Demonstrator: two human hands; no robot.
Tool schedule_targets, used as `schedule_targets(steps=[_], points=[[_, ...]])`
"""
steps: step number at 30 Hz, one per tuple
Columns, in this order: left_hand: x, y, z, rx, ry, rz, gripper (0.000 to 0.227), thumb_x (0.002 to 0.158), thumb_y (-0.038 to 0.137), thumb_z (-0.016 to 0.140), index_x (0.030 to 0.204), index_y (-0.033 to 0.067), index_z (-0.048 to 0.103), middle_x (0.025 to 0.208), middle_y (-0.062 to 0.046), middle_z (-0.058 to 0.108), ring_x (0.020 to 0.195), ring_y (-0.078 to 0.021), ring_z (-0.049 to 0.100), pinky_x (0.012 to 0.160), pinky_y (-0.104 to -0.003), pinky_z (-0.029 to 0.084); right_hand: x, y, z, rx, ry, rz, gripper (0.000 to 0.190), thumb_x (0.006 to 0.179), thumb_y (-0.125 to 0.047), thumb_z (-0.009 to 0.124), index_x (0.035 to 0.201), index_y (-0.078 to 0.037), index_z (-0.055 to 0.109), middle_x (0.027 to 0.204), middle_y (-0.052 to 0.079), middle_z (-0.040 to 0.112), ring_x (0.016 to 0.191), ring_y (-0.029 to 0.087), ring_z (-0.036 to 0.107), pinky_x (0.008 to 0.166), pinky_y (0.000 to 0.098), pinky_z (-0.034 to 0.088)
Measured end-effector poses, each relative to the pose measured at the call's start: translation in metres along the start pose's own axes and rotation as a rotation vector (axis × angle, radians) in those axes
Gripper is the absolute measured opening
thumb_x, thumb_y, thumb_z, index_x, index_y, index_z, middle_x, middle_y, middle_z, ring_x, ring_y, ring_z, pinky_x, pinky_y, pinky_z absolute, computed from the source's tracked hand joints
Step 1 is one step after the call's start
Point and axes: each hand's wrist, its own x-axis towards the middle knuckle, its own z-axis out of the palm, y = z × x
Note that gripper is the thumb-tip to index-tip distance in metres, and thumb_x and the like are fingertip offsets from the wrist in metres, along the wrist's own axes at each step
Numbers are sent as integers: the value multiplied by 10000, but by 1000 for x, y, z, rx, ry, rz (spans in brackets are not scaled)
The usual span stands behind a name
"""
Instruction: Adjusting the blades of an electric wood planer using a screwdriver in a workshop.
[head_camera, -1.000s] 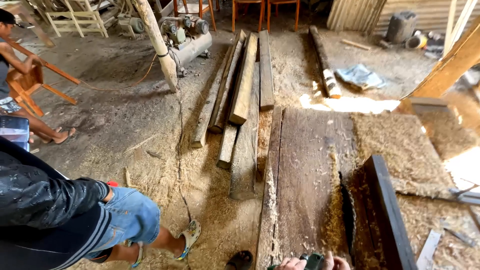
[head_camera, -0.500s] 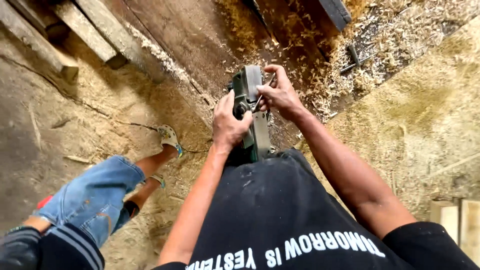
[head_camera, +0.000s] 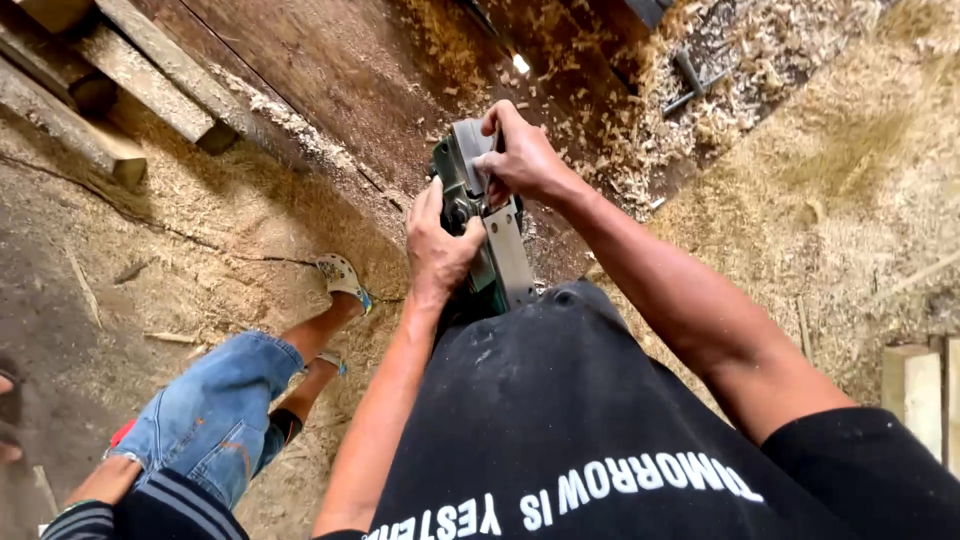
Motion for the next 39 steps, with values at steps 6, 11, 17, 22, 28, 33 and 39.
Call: schedule_targets(steps=[6, 11, 17, 22, 28, 33, 39], points=[[12, 8, -3, 12, -11, -2, 766, 739, 250, 756, 1392, -79, 525, 1306, -268, 600, 1219, -405, 585, 1078, -475, 464, 13, 16, -13, 352, -44, 120, 307, 962, -71, 647, 1133, -79, 392, 915, 192, 609, 618, 219, 661, 494, 340, 637], [14, 14, -6, -11, -44, -19, 752, 759, 256, 743, 1411, -62, 546, 1310, -244, 623, 1227, -397, 592, 1095, -475, 465, 12, -9, -5, 7, 19, 51, 252, 969, -91, 642, 1089, -59, 422, 1039, 167, 600, 711, 209, 733, 562, 328, 629], [13, 7, -6, 20, 12, 6, 775, 757, 245, 770, 1404, -90, 506, 1324, -255, 592, 1228, -379, 583, 1067, -456, 482, 11, -1, -24, 208, -274, 32, 487, 921, -2, 581, 1329, -146, 359, 1006, 186, 545, 752, 219, 678, 679, 356, 705], [18, 22, -12, -37, -102, -170, 753, 732, 239, 708, 1407, -25, 503, 1217, -161, 620, 1152, -294, 617, 1004, -426, 535, 17, 9, -28, 304, -205, 142, 424, 920, 12, 640, 1277, -67, 425, 970, 184, 606, 766, 244, 695, 691, 358, 672], [17, 8, -4, -11, -65, -91, 699, 792, 259, 759, 1393, -4, 518, 1220, -169, 623, 1170, -312, 608, 1021, -467, 498, 22, -28, 6, -387, -203, -171, 140, 991, -54, 601, 1111, -53, 529, 926, 102, 654, 767, 212, 666, 579, 352, 583], [17, 25, -16, -28, -87, -138, 695, 764, 247, 732, 1392, 9, 551, 1174, -161, 641, 1145, -306, 626, 1007, -443, 514, 25, -14, 6, -375, -180, -354, 188, 958, -87, 653, 1089, -48, 524, 910, 108, 653, 752, 209, 644, 559, 332, 556], [16, 15, -8, -54, -46, -113, 753, 739, 249, 753, 1403, -12, 514, 1258, -196, 615, 1157, -323, 618, 1009, -446, 514, -15, 36, -53, 342, 214, 7, 273, 908, -7, 634, 1135, -65, 494, 898, 118, 611, 654, 189, 694, 525, 300, 636]])
